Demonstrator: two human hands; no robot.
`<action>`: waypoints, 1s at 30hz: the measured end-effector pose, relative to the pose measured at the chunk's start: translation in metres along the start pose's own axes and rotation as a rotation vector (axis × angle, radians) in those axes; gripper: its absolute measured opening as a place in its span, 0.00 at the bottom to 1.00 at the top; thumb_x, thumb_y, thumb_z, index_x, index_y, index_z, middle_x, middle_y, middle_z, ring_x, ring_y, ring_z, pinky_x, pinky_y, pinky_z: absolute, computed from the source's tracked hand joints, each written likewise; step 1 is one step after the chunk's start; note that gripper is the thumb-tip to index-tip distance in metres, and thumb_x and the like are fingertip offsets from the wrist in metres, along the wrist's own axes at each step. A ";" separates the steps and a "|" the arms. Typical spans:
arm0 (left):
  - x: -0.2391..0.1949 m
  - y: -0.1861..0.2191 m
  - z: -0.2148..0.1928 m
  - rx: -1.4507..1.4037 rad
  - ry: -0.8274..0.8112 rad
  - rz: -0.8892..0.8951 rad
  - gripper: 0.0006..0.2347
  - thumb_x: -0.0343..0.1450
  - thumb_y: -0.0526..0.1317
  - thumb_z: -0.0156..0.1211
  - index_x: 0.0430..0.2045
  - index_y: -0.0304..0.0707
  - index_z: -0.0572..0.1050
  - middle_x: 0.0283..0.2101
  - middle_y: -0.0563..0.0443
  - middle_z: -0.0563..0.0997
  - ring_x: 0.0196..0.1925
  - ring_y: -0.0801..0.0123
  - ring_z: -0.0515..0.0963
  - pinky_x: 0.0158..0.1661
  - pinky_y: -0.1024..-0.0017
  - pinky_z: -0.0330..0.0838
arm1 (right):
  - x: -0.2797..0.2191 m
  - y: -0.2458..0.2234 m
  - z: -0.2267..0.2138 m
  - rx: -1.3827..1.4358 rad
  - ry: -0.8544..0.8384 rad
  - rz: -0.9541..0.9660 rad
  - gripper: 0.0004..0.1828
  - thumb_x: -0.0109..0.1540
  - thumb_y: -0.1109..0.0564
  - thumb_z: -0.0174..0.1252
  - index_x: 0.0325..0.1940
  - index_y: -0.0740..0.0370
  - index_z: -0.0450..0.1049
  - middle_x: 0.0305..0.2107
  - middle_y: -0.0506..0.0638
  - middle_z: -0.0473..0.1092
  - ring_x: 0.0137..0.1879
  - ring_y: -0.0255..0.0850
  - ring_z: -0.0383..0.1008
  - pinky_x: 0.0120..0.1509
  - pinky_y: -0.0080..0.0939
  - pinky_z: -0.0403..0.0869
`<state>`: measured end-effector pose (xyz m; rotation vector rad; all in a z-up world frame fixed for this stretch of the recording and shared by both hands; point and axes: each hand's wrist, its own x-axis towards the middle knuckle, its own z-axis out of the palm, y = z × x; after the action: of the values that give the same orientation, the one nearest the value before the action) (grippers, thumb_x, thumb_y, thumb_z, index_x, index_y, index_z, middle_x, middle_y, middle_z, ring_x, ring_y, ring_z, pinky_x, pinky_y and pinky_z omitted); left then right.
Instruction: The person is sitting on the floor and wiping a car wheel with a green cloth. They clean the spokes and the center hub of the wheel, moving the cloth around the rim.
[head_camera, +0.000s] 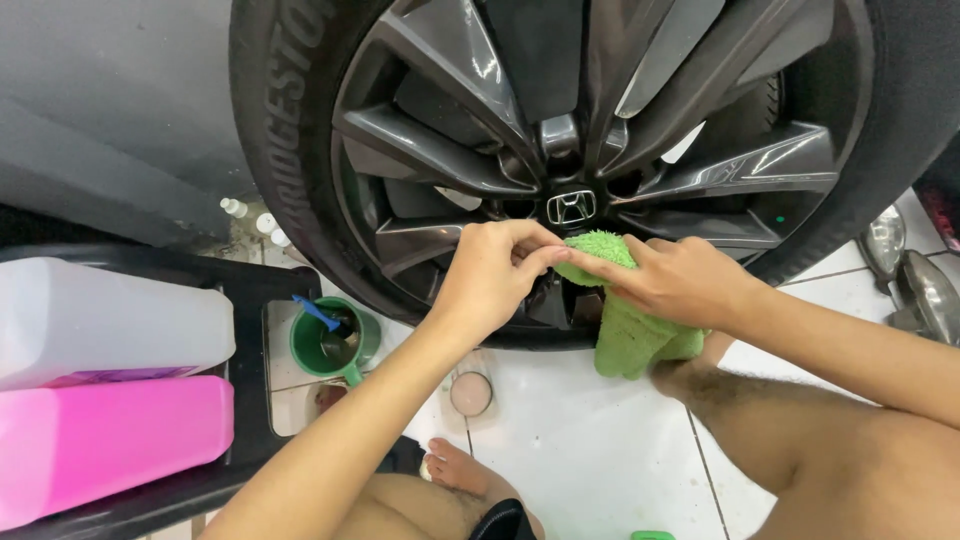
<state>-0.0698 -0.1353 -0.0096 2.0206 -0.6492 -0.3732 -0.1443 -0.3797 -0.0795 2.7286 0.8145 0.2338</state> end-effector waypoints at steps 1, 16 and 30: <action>0.001 0.004 0.000 -0.002 -0.001 0.001 0.04 0.71 0.36 0.64 0.34 0.38 0.83 0.25 0.46 0.85 0.26 0.70 0.83 0.28 0.74 0.77 | 0.000 0.000 0.000 -0.001 -0.002 0.000 0.36 0.66 0.41 0.46 0.79 0.28 0.47 0.36 0.50 0.76 0.31 0.38 0.81 0.25 0.36 0.77; 0.015 -0.013 -0.041 0.403 0.276 0.013 0.06 0.70 0.48 0.62 0.32 0.54 0.84 0.28 0.58 0.86 0.33 0.63 0.86 0.35 0.65 0.79 | 0.005 0.015 0.019 -0.012 0.294 0.122 0.17 0.66 0.46 0.53 0.60 0.38 0.73 0.52 0.49 0.69 0.39 0.36 0.77 0.26 0.27 0.73; -0.012 -0.099 -0.145 0.484 0.573 0.158 0.52 0.76 0.65 0.72 0.76 0.57 0.26 0.82 0.41 0.37 0.82 0.46 0.53 0.79 0.42 0.52 | 0.018 0.031 0.005 -0.281 0.212 -0.063 0.30 0.51 0.61 0.57 0.59 0.45 0.69 0.47 0.52 0.73 0.14 0.29 0.62 0.14 0.33 0.52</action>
<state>0.0223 0.0140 -0.0219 2.3541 -0.5576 0.4931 -0.1124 -0.3962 -0.0732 2.4389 0.8489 0.5860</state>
